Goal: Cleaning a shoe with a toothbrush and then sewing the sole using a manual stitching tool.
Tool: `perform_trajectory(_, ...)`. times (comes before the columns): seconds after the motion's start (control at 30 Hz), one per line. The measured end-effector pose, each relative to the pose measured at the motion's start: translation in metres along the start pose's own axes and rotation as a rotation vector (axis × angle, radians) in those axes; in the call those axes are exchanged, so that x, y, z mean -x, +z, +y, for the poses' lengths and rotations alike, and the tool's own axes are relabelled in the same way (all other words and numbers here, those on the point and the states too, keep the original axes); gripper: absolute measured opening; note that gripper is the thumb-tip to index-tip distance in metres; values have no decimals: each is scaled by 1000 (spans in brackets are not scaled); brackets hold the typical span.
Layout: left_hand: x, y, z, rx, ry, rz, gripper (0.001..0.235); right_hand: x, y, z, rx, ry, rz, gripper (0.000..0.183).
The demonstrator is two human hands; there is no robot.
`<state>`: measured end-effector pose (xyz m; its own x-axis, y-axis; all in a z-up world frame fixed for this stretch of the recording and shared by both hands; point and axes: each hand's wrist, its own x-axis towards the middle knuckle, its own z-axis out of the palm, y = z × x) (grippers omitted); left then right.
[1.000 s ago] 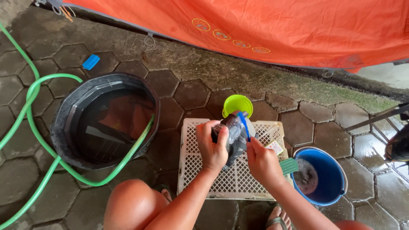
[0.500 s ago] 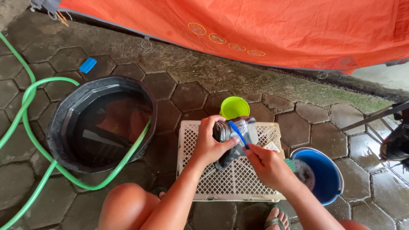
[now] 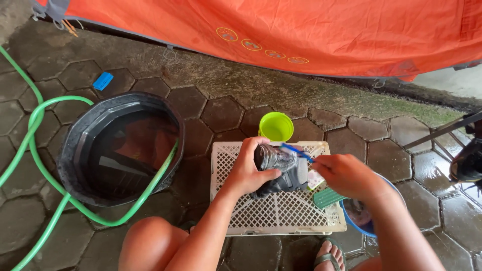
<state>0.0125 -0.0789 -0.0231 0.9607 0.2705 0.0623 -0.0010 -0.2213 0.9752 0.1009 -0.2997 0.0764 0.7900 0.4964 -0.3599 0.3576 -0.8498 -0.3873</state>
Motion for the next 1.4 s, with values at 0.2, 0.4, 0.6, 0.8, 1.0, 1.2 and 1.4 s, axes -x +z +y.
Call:
perform_trajectory(0.2,5,17,0,-11,-60,-46,93,5,27,-10,14,-31,-9,29)
perform_trajectory(0.4,0,14,0,-27,66,48,87,-11,8,38,-14,33,26,31)
perform_trajectory(0.6,-7,14,6,-148,107,218,55,1,129,14,-397,-308,212,18)
perform_trajectory(0.8,-12,11,-4,-159,21,365,45,-32,176,41,-165,12,355,21)
perform_trajectory(1.0,-8,-6,11,-91,-103,232,68,-12,213,5,-453,-103,173,16)
perform_trajectory(1.2,-11,-28,11,6,-212,339,75,-31,143,26,-1087,187,211,27)
perform_trajectory(1.4,13,-25,27,101,-23,287,79,-34,100,9,-1617,298,44,83)
